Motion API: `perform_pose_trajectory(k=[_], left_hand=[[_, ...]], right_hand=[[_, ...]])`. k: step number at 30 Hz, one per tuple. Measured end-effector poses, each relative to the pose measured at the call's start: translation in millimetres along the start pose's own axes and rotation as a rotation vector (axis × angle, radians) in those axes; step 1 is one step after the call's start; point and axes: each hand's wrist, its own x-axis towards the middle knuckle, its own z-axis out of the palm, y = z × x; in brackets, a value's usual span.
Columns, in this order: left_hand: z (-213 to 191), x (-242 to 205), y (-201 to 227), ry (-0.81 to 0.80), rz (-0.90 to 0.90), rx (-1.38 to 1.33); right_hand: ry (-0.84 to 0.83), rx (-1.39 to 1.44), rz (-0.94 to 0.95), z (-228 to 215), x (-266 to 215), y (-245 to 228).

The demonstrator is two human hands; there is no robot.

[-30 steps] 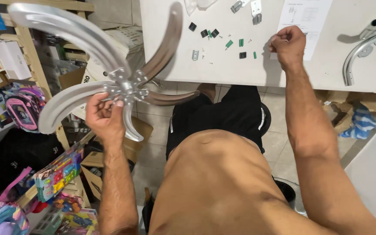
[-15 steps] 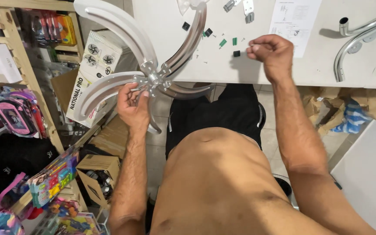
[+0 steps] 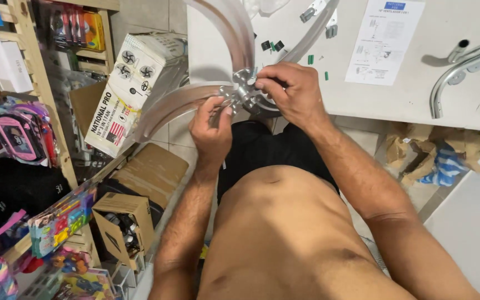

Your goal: Assembling a fan by attaching blades to the motor and installing the protective cage

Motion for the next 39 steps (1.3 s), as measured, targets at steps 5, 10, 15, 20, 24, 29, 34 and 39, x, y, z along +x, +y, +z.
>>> perform_pose_trajectory(k=[5,10,15,20,24,29,34,39], left_hand=[[7.1,2.6,17.1,0.078,0.132,0.162],[8.8,11.3,34.7,0.091,0.239,0.195],[4.4,29.9,53.0,0.078,0.355,0.176],[10.4,20.0,36.4,0.066,0.419,0.166],[6.7,29.4,49.6,0.07,0.403,0.168],[4.3,39.4,56.4,0.069,0.384,0.16],[8.4,28.8,39.9,0.069,0.329,0.128],[12.1,28.7,39.2,0.066,0.232,0.08]], right_hand=[[0.057,-0.236,-0.028,6.6,-6.9,-3.6],[0.084,-0.215,-0.018,7.3,-9.2,-8.9],[0.073,-0.223,-0.011,3.4,-9.3,-16.0],[0.058,-0.219,0.016,0.3,-9.4,-18.0],[0.045,-0.177,0.022,-0.7,-10.0,-23.0],[-0.014,-0.098,-0.01,-0.5,-13.8,-22.1],[-0.038,-0.091,-0.005,-0.1,-19.0,-18.5],[-0.006,-0.064,0.076,4.5,-27.5,-8.2]])
